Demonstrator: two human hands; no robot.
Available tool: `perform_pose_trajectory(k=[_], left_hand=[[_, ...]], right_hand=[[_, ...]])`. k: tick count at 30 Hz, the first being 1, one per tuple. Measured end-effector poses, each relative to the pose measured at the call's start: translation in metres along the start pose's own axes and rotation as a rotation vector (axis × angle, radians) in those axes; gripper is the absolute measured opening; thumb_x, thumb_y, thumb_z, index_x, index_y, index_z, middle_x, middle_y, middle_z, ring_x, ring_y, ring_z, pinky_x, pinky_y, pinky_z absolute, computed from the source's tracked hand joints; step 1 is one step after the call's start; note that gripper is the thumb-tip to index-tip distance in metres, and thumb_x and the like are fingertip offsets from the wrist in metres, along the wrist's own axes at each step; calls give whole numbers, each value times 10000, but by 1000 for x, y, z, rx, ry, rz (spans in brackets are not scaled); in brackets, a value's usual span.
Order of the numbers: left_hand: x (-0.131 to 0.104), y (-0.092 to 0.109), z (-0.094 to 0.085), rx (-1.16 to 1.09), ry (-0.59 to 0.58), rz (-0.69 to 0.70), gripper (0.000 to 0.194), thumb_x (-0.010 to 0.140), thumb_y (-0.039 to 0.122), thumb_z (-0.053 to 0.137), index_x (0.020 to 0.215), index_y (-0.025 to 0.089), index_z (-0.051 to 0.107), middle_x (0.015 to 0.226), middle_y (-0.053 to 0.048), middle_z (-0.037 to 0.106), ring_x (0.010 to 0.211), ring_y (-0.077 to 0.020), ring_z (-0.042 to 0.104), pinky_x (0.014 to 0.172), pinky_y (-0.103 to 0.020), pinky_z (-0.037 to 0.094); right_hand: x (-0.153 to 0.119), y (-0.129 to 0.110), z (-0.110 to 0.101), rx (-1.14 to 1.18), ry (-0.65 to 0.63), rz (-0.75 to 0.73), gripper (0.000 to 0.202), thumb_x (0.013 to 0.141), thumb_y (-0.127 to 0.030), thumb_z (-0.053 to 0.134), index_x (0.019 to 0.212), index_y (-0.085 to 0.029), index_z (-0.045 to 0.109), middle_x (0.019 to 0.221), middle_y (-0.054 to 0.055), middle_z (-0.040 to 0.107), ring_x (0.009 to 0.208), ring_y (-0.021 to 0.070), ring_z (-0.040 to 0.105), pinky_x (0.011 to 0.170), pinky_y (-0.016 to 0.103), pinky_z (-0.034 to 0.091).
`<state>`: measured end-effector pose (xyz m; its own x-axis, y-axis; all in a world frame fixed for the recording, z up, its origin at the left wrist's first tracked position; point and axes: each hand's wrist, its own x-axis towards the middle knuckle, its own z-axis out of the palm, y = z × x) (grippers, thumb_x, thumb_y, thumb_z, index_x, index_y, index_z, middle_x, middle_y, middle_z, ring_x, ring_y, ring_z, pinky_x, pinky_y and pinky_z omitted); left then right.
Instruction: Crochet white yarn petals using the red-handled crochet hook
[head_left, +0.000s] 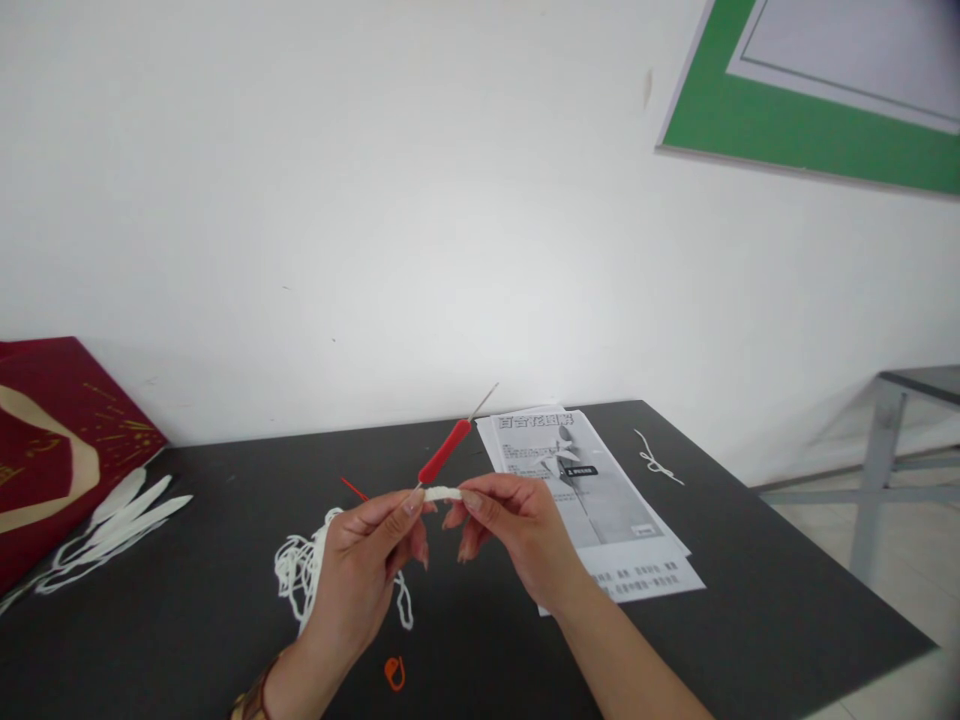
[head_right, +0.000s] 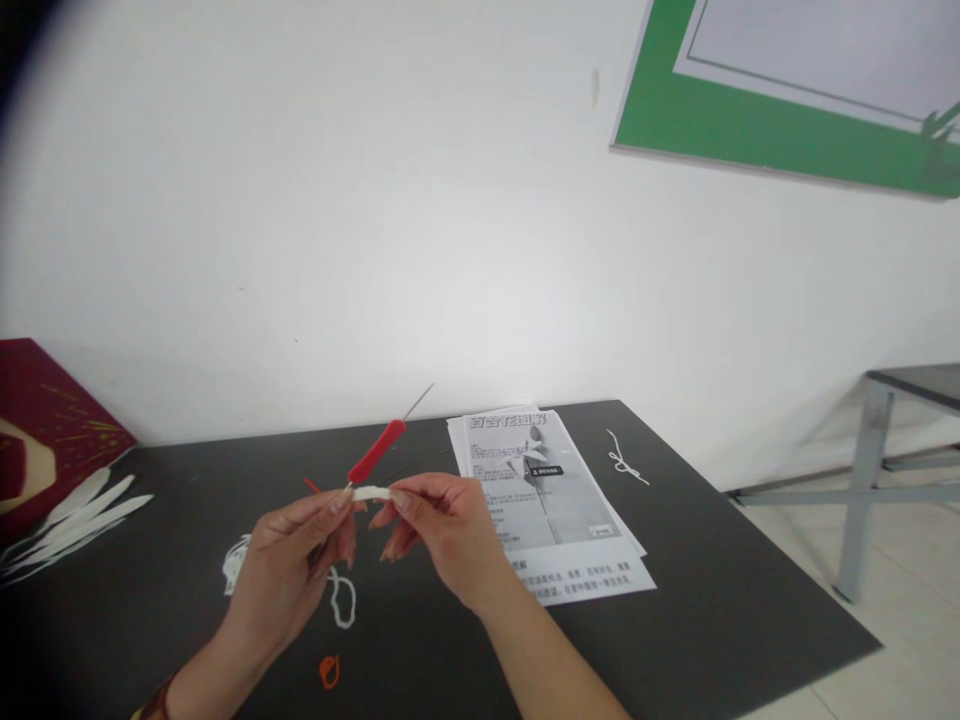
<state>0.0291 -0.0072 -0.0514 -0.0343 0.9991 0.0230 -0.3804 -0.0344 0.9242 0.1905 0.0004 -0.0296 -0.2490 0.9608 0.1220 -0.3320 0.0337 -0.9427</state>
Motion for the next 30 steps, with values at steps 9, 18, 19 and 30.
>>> perform_pose_trajectory(k=[9,18,19,30], left_hand=[[0,-2,0,9,12,1,171,774,335,718,762,174,772,432,3,585,377,-39,322,403,-217,136],[-2,-1,0,31,22,15,181,778,343,710,767,174,773,433,5,580,376,-43,314,396,-216,137],[-2,0,1,38,28,20,180,777,341,711,761,173,772,437,5,580,379,-45,322,395,-215,146],[-5,-1,-1,106,53,92,146,777,312,708,767,180,770,472,7,591,398,-55,354,385,-209,187]], right_hand=[[-1,-1,0,-9,-19,-9,179,831,-324,671,823,-159,738,690,26,720,450,81,611,478,195,503],[-3,2,-2,-4,-30,-20,216,851,-363,657,865,-161,734,702,33,726,460,87,622,477,199,498],[-3,2,-2,-2,-32,-22,228,853,-371,653,871,-159,734,706,36,728,461,89,624,477,202,499],[-3,-2,2,60,9,38,202,703,-314,787,819,-160,730,688,27,740,429,89,607,445,206,496]])
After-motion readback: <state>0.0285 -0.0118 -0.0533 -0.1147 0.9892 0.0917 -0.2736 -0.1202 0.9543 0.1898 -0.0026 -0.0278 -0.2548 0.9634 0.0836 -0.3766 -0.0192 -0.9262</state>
